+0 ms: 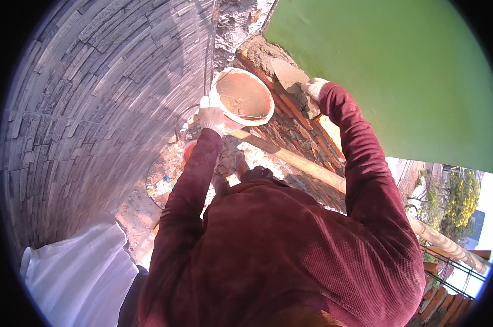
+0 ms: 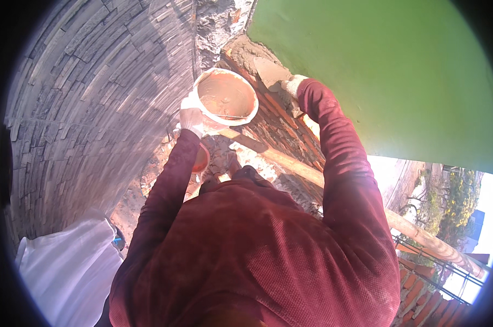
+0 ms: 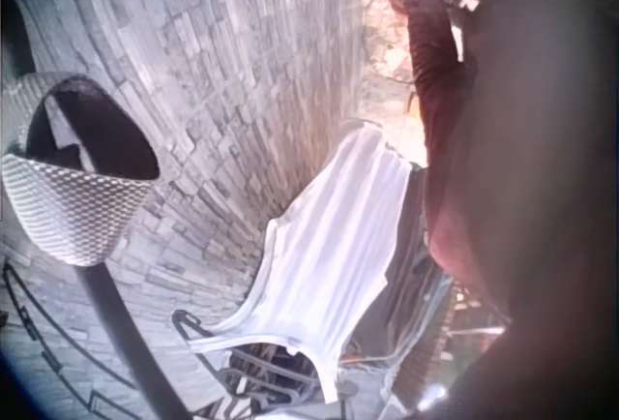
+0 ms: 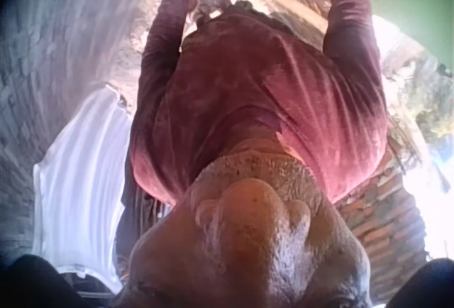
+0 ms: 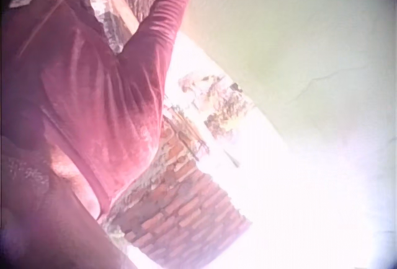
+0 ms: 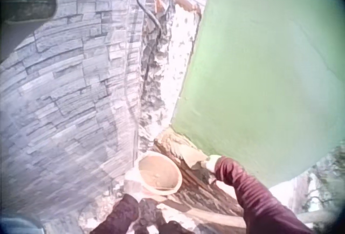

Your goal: The person lays bricks on a wall using a trowel to apply mortar. They pick up bricks, place them, and tap them into position while repeatedly scooping mortar from a bucket.

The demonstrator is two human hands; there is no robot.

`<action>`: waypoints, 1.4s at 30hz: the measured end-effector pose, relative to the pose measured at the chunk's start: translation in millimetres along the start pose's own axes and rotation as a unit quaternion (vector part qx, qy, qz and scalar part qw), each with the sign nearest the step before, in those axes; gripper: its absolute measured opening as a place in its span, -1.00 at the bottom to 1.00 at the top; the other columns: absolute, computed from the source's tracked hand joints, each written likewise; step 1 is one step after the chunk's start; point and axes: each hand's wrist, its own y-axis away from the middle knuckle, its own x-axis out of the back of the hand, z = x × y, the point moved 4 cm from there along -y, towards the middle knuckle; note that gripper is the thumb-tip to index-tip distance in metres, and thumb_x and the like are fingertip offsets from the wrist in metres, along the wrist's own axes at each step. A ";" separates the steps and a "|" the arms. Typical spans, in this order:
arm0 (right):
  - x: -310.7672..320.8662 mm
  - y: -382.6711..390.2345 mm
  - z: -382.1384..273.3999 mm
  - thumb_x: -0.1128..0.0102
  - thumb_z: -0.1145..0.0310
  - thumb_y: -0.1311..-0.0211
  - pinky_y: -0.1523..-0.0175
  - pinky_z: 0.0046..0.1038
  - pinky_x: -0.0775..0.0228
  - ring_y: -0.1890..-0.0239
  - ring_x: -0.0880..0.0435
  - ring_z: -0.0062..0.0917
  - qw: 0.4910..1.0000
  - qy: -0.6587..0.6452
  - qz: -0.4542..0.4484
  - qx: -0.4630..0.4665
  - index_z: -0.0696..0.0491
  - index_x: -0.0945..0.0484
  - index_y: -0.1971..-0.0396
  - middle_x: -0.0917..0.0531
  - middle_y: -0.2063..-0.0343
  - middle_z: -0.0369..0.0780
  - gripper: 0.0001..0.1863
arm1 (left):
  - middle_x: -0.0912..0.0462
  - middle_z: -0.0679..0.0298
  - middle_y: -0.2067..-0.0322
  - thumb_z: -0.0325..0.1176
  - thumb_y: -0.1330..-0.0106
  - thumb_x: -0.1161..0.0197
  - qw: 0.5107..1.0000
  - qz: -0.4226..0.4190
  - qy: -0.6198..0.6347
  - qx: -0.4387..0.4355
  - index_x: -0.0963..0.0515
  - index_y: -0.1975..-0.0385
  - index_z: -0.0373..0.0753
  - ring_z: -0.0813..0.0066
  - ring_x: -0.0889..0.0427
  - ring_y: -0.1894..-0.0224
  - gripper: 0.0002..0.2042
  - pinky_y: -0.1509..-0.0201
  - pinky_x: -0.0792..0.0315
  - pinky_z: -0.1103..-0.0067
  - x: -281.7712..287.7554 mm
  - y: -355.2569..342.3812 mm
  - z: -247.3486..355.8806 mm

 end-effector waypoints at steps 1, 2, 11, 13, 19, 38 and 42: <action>0.3 4.8 6.1 -0.09 0.06 -0.36 0.61 -0.35 -0.35 0.76 -0.52 -0.45 1.000 -0.025 -0.004 -0.018 0.16 -0.56 0.44 -0.55 0.72 -0.20 -0.59 | -0.57 0.08 0.24 -0.45 -0.45 0.02 0.991 0.037 -0.104 -0.076 -0.48 0.03 -0.30 0.19 -0.57 0.17 -0.80 0.07 -0.47 0.39 6.6 -0.9 5.9; -2.1 12.3 12.6 -0.08 0.07 -0.36 0.62 -0.36 -0.33 0.77 -0.51 -0.46 0.998 -0.055 -0.003 -0.018 0.15 -0.57 0.44 -0.55 0.72 -0.21 -0.59 | -0.58 0.07 0.24 -0.46 -0.42 0.00 0.964 0.073 -0.206 -0.152 -0.48 0.03 -0.30 0.18 -0.57 0.16 -0.79 0.07 -0.48 0.38 9.5 0.7 14.2; 0.1 108.0 41.9 -0.07 0.08 -0.38 0.65 -0.42 -0.25 0.78 -0.43 -0.50 0.980 -0.169 -0.007 -0.106 0.11 -0.56 0.39 -0.51 0.72 -0.25 -0.63 | -0.52 0.20 0.48 -0.14 -0.52 -0.04 0.953 0.062 0.294 0.022 -0.53 0.24 -0.38 0.45 -0.43 0.40 -0.64 0.23 -0.37 0.49 19.1 10.6 -6.6; 4.9 124.5 41.6 -0.06 0.08 -0.38 0.66 -0.41 -0.25 0.78 -0.42 -0.50 0.983 -0.129 0.019 -0.127 0.12 -0.55 0.39 -0.50 0.71 -0.26 -0.63 | -0.50 0.23 0.52 -0.06 -0.52 -0.04 0.921 0.034 0.372 0.111 -0.52 0.34 -0.38 0.47 -0.40 0.43 -0.58 0.26 -0.34 0.48 33.6 20.8 -0.1; -1.4 57.3 -16.1 -0.04 -0.01 -0.39 0.26 -0.24 -0.48 0.47 -0.65 -0.30 0.991 0.000 0.121 0.056 0.17 -0.64 0.09 -0.68 0.48 -0.10 -0.50 | -0.44 0.33 0.54 -0.03 -0.55 -0.03 0.937 -0.038 0.323 0.125 -0.46 0.40 -0.33 0.49 -0.41 0.43 -0.56 0.30 -0.32 0.48 71.1 38.9 20.4; -46.0 16.3 -83.7 -0.08 0.00 -0.29 -0.07 -0.13 -0.51 0.06 -0.69 -0.02 0.958 0.220 0.170 0.071 0.11 -0.69 0.09 -0.71 0.16 0.06 -0.51 | -0.60 0.23 0.22 -0.11 -0.55 0.01 0.932 -0.042 0.346 0.097 -0.54 0.03 -0.34 0.46 -0.59 0.17 -0.62 0.12 -0.49 0.47 92.5 67.4 -70.3; -26.4 -4.7 -39.8 -0.14 -0.03 -0.22 -0.02 -0.19 -0.56 0.07 -0.71 -0.08 0.951 0.278 0.134 0.003 0.08 -0.70 0.09 -0.73 0.14 0.00 -0.50 | -0.62 0.20 0.28 -0.10 -0.54 -0.02 0.860 -0.049 0.474 0.183 -0.52 0.09 -0.28 0.44 -0.63 0.25 -0.67 0.24 -0.53 0.49 112.3 74.0 -47.0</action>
